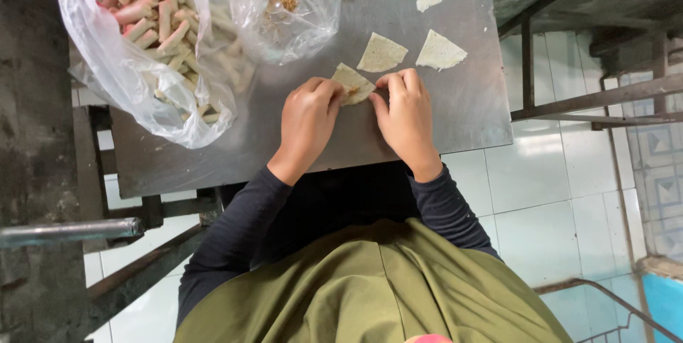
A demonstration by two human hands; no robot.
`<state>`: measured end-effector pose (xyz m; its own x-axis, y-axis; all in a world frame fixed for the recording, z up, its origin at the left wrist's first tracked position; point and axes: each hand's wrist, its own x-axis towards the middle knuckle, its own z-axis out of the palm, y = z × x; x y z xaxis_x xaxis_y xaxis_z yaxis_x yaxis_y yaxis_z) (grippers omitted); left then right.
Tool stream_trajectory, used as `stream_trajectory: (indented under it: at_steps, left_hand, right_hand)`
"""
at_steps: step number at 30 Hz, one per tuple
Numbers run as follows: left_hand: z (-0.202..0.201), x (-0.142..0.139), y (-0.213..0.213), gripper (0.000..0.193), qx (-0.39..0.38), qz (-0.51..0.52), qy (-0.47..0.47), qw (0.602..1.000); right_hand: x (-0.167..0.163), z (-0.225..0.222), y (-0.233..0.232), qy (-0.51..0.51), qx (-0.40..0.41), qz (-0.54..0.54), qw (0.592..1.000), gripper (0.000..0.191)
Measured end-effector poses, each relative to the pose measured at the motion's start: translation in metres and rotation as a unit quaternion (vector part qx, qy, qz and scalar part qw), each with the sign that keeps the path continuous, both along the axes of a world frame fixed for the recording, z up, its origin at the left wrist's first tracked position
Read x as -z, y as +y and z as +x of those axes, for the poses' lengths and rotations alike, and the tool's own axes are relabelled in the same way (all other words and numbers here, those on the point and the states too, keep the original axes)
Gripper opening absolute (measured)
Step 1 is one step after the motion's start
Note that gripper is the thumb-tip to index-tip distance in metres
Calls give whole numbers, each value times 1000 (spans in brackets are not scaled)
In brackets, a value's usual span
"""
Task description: The person sits at a metal table and folds triangular pastry wrappers around a filling, rolling each wrapper by hand into a cylindrical roll. The person places each finished roll into a plastic bag that gradually fills with rolled pastries.
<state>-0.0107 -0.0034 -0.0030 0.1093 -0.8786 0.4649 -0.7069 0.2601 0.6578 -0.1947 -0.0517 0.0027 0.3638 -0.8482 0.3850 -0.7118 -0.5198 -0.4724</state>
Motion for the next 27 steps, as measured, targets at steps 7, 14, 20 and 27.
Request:
stream_trajectory:
  at_steps: [7,14,20,27]
  left_hand:
    - [2,5,2,5,-15,-6,-158,987]
    - [14,5,-2,5,34,-32,-171,984]
    - [19,10,-5,5,54,-42,-209,976]
    - [16,13,-19,9,35,25,-113,993]
  right_hand:
    - [7,11,1,-100,-8,60,993,11]
    - [5,25,12,-113,-93,-1,989,28]
    - [1,22,9,-19,-117,-61,991,30]
    - [-2,14,-10,-29,-189,-17,981,18]
